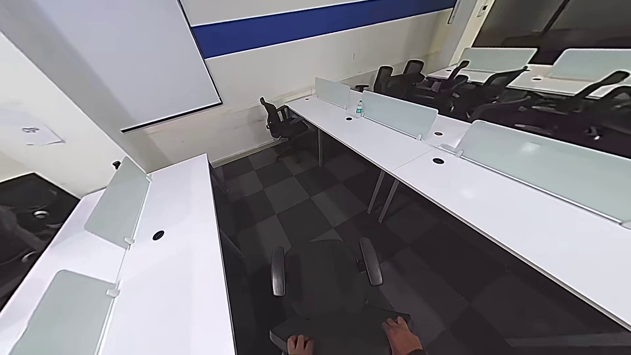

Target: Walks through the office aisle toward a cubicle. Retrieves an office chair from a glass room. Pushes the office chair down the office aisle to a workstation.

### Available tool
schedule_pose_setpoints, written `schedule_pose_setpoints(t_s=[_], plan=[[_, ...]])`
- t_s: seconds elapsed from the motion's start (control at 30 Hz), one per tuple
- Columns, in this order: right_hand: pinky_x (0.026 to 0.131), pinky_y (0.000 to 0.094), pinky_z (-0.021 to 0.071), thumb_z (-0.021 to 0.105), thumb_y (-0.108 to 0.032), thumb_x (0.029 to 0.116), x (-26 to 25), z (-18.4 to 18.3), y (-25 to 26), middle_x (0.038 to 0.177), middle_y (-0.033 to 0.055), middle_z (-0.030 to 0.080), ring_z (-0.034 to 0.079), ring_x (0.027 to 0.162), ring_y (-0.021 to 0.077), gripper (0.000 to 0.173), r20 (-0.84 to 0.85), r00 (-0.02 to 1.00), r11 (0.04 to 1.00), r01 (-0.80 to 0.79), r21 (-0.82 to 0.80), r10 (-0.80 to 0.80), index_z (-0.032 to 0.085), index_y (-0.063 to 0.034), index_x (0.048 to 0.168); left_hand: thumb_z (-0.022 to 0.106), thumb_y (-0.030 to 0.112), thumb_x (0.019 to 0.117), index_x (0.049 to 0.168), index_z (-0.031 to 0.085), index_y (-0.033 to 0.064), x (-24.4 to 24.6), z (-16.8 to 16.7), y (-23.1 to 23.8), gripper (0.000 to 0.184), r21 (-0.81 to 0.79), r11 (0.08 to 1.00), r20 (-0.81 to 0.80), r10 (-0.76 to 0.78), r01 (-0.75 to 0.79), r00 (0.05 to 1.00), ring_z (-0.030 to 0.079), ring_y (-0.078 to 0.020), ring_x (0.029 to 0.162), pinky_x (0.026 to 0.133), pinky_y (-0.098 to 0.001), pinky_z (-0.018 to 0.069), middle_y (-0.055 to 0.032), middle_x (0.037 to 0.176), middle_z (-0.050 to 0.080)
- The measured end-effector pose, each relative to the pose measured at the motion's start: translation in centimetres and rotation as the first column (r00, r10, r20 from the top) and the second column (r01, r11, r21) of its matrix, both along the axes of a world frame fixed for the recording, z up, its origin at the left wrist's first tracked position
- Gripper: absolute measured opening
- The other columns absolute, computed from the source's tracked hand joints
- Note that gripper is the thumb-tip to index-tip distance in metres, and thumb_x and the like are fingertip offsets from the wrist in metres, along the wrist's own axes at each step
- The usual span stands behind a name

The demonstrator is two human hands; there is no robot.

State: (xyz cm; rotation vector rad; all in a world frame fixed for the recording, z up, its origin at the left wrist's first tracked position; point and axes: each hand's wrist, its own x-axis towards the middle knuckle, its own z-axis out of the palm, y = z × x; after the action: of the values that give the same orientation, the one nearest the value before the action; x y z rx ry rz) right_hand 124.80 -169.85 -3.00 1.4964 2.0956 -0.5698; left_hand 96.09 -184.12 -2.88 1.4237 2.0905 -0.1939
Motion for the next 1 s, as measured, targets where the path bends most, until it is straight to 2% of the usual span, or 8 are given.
schedule_pose_setpoints(t_s=[0.1,0.2,0.27,0.33,0.5,0.7,0.87,1.0], plan=[[0.092,0.0592,0.057,0.088,-0.037,0.0614,-4.0,-0.2,3.1,0.147,0.004,0.059,0.04,0.148,0.037,0.081,0.039,0.999,0.999,0.025,0.021,-0.026,0.065,-0.0176,0.137,0.085,0.033,0.0693,0.14,0.065,0.0287,-3.8,-0.1,4.5,0.073,-0.063,0.998,-0.04,-0.011,0.008,0.999,0.031,-0.0404,0.151,0.104,-0.0731,0.042,-0.0033,0.154,0.053],[0.093,0.0607,0.0569,0.087,-0.038,0.063,-8.0,-0.3,7.2,0.148,0.006,0.059,0.039,0.149,0.0381,0.082,0.042,0.999,0.999,0.012,0.031,-0.013,0.063,-0.015,0.138,0.086,0.034,0.0675,0.142,0.061,0.0336,-7.9,-0.5,9.6,0.079,-0.102,0.995,-0.095,-0.029,0.019,0.995,0.028,-0.0359,0.153,0.105,-0.0711,0.0427,0.0027,0.156,0.05],[0.093,0.0615,0.0564,0.087,-0.037,0.0639,-10.6,0.2,10.1,0.149,0.0073,0.058,0.038,0.149,0.0389,0.083,0.041,0.999,0.999,0.012,0.038,-0.013,0.062,-0.0131,0.139,0.086,0.033,0.0675,0.142,0.062,0.033,-10.6,-0.7,12.6,0.078,-0.068,0.997,-0.102,-0.043,0.036,0.994,0.028,-0.0354,0.153,0.104,-0.0714,0.0439,0.003,0.155,0.051],[0.095,0.0626,0.0552,0.087,-0.038,0.064,-13.0,0.2,13.3,0.149,0.0093,0.057,0.038,0.149,0.0398,0.084,0.035,0.999,0.999,0.005,0.044,-0.007,0.062,-0.0111,0.139,0.086,0.026,0.0677,0.141,0.062,0.0311,-13.1,-0.4,15.5,0.077,-0.03,0.999,-0.071,-0.036,0.034,0.997,0.029,-0.0347,0.154,0.105,-0.0714,0.0432,0.0027,0.154,0.051],[0.093,0.0633,0.0558,0.088,-0.036,0.0639,-17.4,-0.1,21.2,0.148,0.0087,0.059,0.039,0.149,0.0396,0.082,0.007,1.0,0.998,-0.007,0.07,0.007,0.064,-0.0114,0.138,0.082,0.02,0.0719,0.142,0.061,0.0298,-18.1,-0.5,22.3,0.074,0.002,0.999,-0.073,-0.04,0.04,0.997,0.03,-0.0313,0.154,0.107,-0.0682,0.0444,0.0024,0.154,0.051],[0.092,0.0626,0.0564,0.087,-0.04,0.0628,-19.6,-0.2,30.1,0.147,0.0087,0.059,0.039,0.148,0.0395,0.082,-0.013,0.999,0.996,-0.052,0.069,0.053,0.064,-0.0122,0.136,0.083,0.023,0.0714,0.139,0.064,0.0309,-19.4,-1.9,29.3,0.07,0.05,0.998,-0.137,0.052,-0.045,0.989,0.033,-0.0294,0.153,0.107,-0.0641,0.0458,0.0038,0.153,0.053],[0.092,0.0622,0.0564,0.087,-0.039,0.0645,-20.4,0.4,37.0,0.147,0.0103,0.059,0.039,0.149,0.0392,0.079,-0.031,0.995,0.994,-0.093,0.054,0.095,0.064,-0.0093,0.134,0.084,0.024,0.0707,0.136,0.066,0.0277,-18.9,-1.3,34.3,0.068,0.09,0.989,-0.121,0.132,-0.121,0.984,0.033,-0.0337,0.152,0.106,-0.066,0.0453,0.0,0.15,0.056],[0.092,0.0615,0.0563,0.086,-0.037,0.0667,-21.6,0.5,40.9,0.145,0.0106,0.06,0.039,0.148,0.0389,0.074,-0.049,0.993,0.994,-0.105,0.034,0.107,0.065,-0.0088,0.133,0.086,0.023,0.067,0.133,0.069,0.0275,-20.2,-1.5,38.0,0.068,0.118,0.982,-0.108,0.159,-0.146,0.981,0.034,-0.0331,0.151,0.103,-0.068,0.0453,0.0022,0.148,0.058]])
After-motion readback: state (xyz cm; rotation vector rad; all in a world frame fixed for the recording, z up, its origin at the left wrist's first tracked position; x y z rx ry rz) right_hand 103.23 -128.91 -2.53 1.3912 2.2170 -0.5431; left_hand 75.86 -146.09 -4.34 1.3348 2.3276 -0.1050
